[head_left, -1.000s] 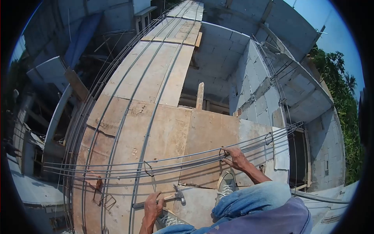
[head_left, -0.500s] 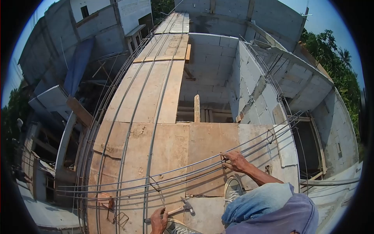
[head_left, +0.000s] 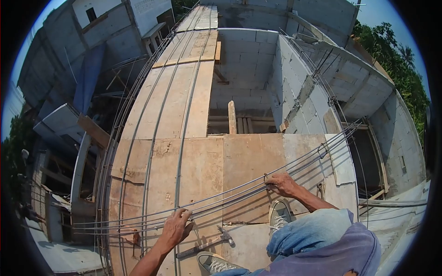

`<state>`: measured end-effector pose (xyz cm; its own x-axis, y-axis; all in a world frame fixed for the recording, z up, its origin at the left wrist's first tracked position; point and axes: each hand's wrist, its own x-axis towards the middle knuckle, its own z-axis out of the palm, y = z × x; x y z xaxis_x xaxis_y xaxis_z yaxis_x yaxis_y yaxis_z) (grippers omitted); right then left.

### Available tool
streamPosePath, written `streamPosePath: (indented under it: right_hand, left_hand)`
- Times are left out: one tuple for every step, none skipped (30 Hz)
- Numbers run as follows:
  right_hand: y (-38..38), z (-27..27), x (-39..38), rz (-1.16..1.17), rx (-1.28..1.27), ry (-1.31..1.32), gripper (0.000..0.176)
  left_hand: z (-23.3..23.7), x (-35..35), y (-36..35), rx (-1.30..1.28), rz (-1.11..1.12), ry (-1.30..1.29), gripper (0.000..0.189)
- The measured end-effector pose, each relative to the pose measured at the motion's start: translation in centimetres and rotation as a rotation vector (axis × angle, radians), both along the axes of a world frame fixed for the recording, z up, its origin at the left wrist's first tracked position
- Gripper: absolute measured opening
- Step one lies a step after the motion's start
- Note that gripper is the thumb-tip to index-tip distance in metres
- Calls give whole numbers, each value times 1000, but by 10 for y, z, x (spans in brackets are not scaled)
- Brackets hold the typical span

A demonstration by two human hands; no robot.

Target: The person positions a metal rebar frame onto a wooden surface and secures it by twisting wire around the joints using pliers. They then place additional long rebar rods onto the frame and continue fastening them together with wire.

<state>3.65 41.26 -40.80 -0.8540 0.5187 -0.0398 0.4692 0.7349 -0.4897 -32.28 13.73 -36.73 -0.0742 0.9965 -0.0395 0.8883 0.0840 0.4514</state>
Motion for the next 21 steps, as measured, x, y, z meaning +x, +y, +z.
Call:
streamPosePath:
  right_hand:
    - [-1,6,-2,-20,11,-19,22]
    - [-2,10,-4,-41,23,-38,23]
    - [-3,10,-5,-38,18,-36,23]
    - [-2,10,-4,-22,39,-22,25]
    - [0,9,-3,-5,60,-9,27]
    - [2,7,-1,0,55,-11,27]
    - [4,4,0,14,28,-20,28]
    - [4,0,2,22,-2,-29,30]
    - [5,-2,2,6,-10,-36,30]
    - [6,-2,2,10,-27,-60,29]
    - [5,-3,6,1,-51,-88,29]
    - [3,-7,9,-3,-54,-47,28]
    - [4,-9,10,-6,-52,-5,27]
    - [4,-2,6,-15,-66,11,24]
    - [4,5,3,-13,-83,32,21]
    - [6,7,5,-31,-99,25,21]
    - [9,7,6,-35,-121,-7,22]
    - [10,6,3,-38,-150,-35,23]
    - [12,8,2,-15,-79,-4,24]
    - [15,14,5,-2,-12,17,26]
    - [19,23,6,-26,-134,7,29]
  left_hand:
    - [-4,2,9,-13,-79,85,36]
    - [-5,5,19,-14,-75,87,36]
    - [-6,11,26,-127,-78,111,35]
    - [-11,14,32,-238,-80,132,35]
    - [-23,15,32,-232,-90,143,30]
    - [-27,17,33,-237,-85,140,30]
    - [-29,19,33,-282,-56,141,26]
    - [-31,20,32,-328,-32,143,21]
    - [-33,20,31,-335,-50,138,21]
    - [-33,17,30,-293,-35,131,18]
    - [-35,15,29,-256,-34,119,16]
    - [-36,15,28,-270,-92,107,16]
    - [-37,13,27,-250,-55,156,13]
    - [-38,11,28,-228,-6,206,12]
    - [-39,8,28,-242,-38,198,12]
    - [-39,4,29,-213,-28,120,11]
    - [-39,2,29,-185,-5,43,12]
    - [-33,1,29,-209,-11,44,12]
    - [-24,-1,32,-193,-6,26,12]
    - [-15,1,36,-180,-9,0,13]
    - [-8,1,38,-173,-11,-72,14]
